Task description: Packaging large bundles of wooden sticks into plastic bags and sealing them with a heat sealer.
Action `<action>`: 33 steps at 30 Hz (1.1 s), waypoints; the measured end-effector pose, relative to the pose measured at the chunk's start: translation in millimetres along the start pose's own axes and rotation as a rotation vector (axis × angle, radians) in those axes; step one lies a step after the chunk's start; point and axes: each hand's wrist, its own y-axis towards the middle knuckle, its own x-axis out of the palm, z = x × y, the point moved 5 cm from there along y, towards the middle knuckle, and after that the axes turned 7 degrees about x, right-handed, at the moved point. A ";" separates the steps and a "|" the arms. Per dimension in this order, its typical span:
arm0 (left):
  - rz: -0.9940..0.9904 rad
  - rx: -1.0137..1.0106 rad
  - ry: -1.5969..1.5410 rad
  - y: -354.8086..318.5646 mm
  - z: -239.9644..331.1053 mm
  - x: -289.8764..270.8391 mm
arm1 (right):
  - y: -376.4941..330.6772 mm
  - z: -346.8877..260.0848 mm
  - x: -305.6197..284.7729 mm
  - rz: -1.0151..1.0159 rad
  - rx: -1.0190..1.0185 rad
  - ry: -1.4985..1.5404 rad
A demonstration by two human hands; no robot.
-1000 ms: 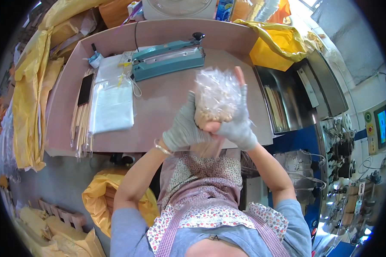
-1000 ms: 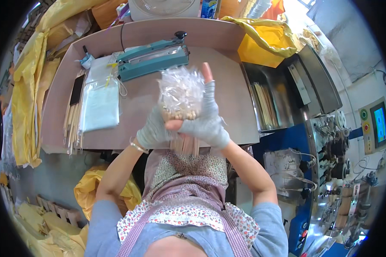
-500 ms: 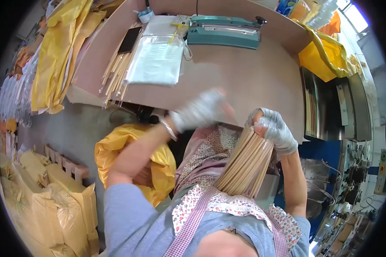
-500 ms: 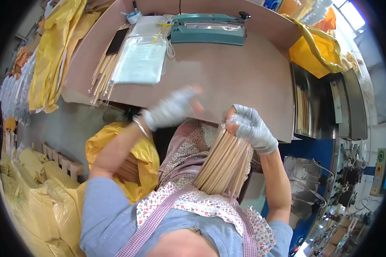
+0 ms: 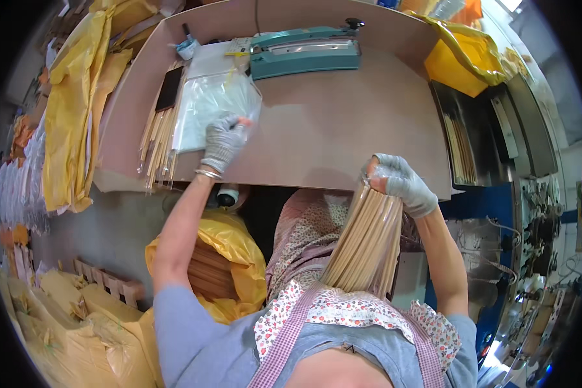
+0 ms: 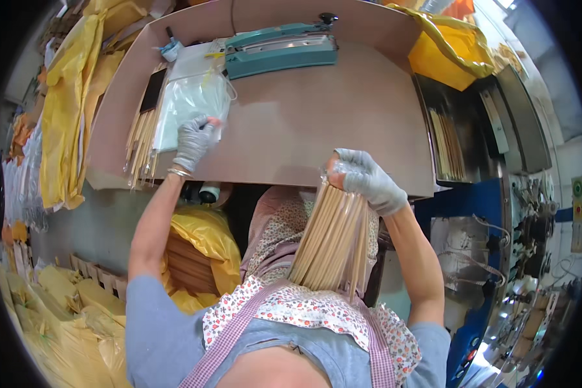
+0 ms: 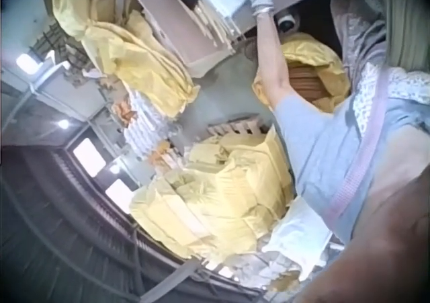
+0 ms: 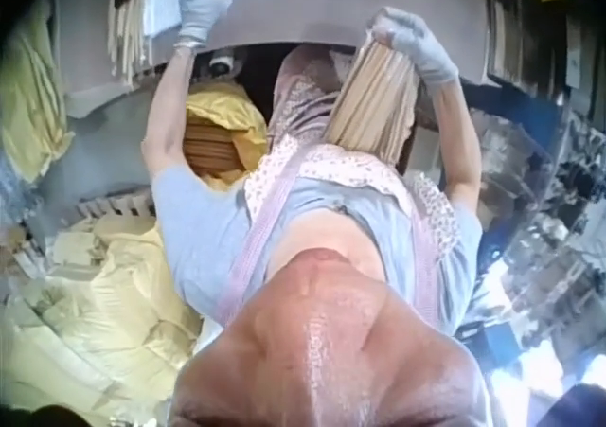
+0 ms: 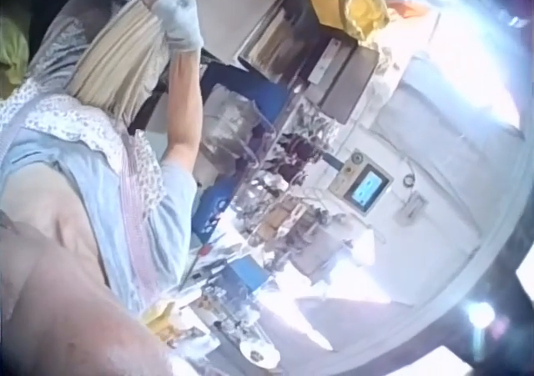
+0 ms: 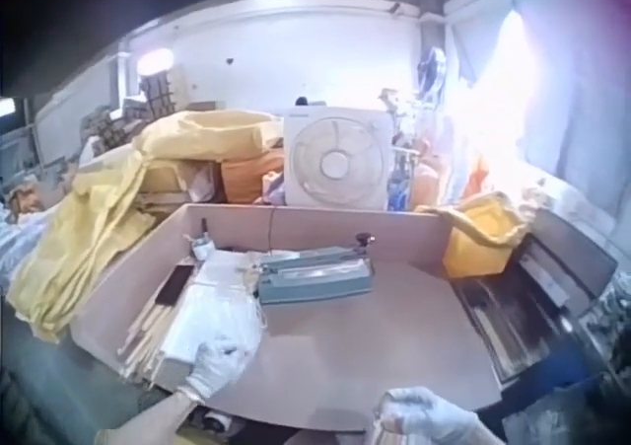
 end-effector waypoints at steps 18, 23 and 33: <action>-0.151 -0.318 -0.672 -14.3 80.3 182.7 | 4.2 16.1 -17.3 -0.060 -0.038 0.118; -0.081 -0.556 -1.282 -45.5 122.9 171.5 | 8.6 34.1 -42.2 0.063 -0.032 0.215; 0.139 0.223 -0.365 -68.3 170.6 145.2 | 27.9 52.5 -45.6 -0.009 -0.024 0.254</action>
